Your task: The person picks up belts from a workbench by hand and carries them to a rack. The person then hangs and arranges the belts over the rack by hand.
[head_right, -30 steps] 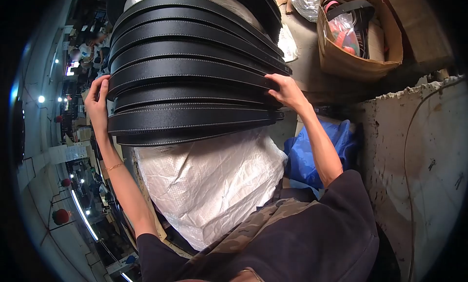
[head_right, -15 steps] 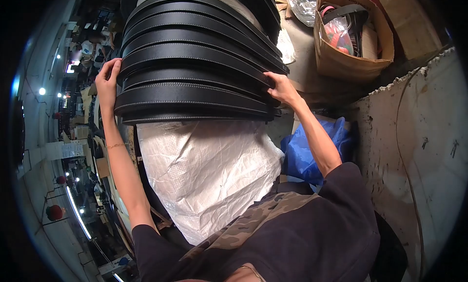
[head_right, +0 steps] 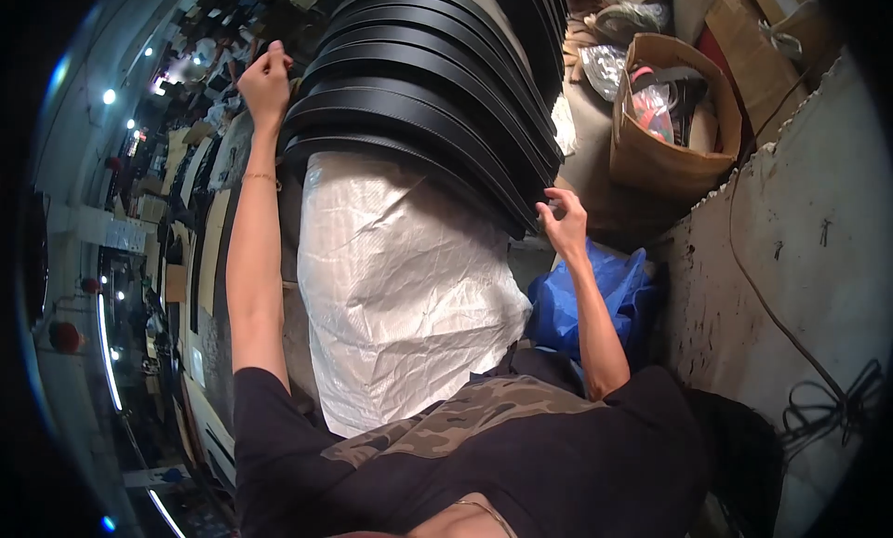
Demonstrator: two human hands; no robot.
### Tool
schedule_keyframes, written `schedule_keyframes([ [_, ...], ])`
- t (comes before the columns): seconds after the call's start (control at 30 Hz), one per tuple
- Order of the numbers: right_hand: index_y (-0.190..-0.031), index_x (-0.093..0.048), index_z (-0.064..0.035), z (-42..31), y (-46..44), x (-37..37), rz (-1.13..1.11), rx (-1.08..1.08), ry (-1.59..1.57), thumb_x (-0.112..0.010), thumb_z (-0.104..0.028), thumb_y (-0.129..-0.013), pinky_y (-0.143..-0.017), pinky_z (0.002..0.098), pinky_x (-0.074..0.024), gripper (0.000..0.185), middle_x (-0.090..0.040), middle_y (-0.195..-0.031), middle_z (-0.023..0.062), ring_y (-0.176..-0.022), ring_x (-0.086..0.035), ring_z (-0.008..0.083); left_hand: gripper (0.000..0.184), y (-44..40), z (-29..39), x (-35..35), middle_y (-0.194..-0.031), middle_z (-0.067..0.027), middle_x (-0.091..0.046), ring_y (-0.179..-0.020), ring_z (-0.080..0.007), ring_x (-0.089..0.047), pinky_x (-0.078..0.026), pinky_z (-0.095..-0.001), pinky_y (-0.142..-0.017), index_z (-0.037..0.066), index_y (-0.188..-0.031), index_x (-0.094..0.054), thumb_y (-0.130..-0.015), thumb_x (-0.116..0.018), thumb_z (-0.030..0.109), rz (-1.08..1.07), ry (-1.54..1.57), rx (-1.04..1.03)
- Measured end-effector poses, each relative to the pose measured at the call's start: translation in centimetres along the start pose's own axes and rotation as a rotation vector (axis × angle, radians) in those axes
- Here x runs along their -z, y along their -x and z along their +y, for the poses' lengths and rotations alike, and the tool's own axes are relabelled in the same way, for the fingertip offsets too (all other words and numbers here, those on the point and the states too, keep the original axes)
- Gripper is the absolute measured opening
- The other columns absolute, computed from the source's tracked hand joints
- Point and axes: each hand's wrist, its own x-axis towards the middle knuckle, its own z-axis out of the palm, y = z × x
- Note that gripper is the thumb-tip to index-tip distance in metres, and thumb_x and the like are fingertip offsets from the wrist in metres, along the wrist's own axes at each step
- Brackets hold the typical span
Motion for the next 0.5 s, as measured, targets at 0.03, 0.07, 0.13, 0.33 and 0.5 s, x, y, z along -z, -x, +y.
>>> schedule_keyframes([
  [0.03,-0.109,-0.067,-0.0046,-2.1,-0.6,-0.2,-0.026,0.075,-0.052,-0.077,-0.013,-0.078,-0.088,0.0345,-0.0506,0.033,-0.067,-0.109,0.0118,-0.103,-0.064,0.0249,0.041,-0.4,0.4,0.7,-0.061,-0.0131,-0.064,-0.057,-0.0158,-0.063,-0.047,-0.0292,-0.059,0.001,-0.075,-0.072,-0.094,-0.06,0.035,-0.069,0.032,-0.022],
  [0.07,-0.111,-0.066,-0.0047,-4.4,-1.3,-0.4,-0.059,0.146,-0.105,-0.077,-0.014,-0.079,-0.089,0.0349,-0.0505,0.035,-0.067,-0.112,0.012,-0.106,-0.064,0.025,0.037,-0.4,0.8,1.6,-0.065,-0.0129,-0.067,-0.06,-0.015,-0.064,-0.048,-0.0285,-0.06,0.001,-0.078,-0.073,-0.093,-0.062,0.032,-0.139,0.059,-0.041],
  [0.13,-0.119,-0.062,-0.005,-10.0,-3.1,-0.4,-0.112,0.263,-0.116,-0.077,-0.016,-0.08,-0.091,0.0362,-0.0502,0.044,-0.066,-0.117,0.0121,-0.109,-0.063,0.0256,0.027,-0.1,1.5,3.3,-0.083,-0.006,-0.072,-0.076,-0.0107,-0.065,-0.05,-0.0237,-0.071,0.0,-0.095,-0.072,-0.094,-0.062,0.025,-0.394,0.241,-0.121],
  [0.33,-0.13,-0.054,-0.0035,-16.4,-6.3,-2.4,-0.187,0.588,-0.036,-0.075,-0.009,-0.08,-0.088,0.0339,-0.0502,0.054,-0.063,-0.119,0.0133,-0.104,-0.063,0.0283,0.041,2.5,5.1,5.3,-0.11,-0.0104,-0.07,-0.109,-0.0237,-0.063,-0.047,-0.0365,-0.097,0.004,-0.117,-0.066,-0.081,-0.076,0.018,-0.914,0.059,-0.304],
  [0.5,-0.127,-0.055,-0.0021,-15.4,-6.7,-3.1,-0.223,0.583,-0.025,-0.074,-0.003,-0.08,-0.078,0.035,-0.0517,0.051,-0.062,-0.105,0.0164,-0.088,-0.063,0.0299,0.039,2.8,5.8,4.9,-0.107,-0.0099,-0.07,-0.102,-0.0261,-0.065,-0.051,-0.0371,-0.092,0.004,-0.111,-0.068,-0.074,-0.077,0.01,-0.88,0.061,-0.425],
])
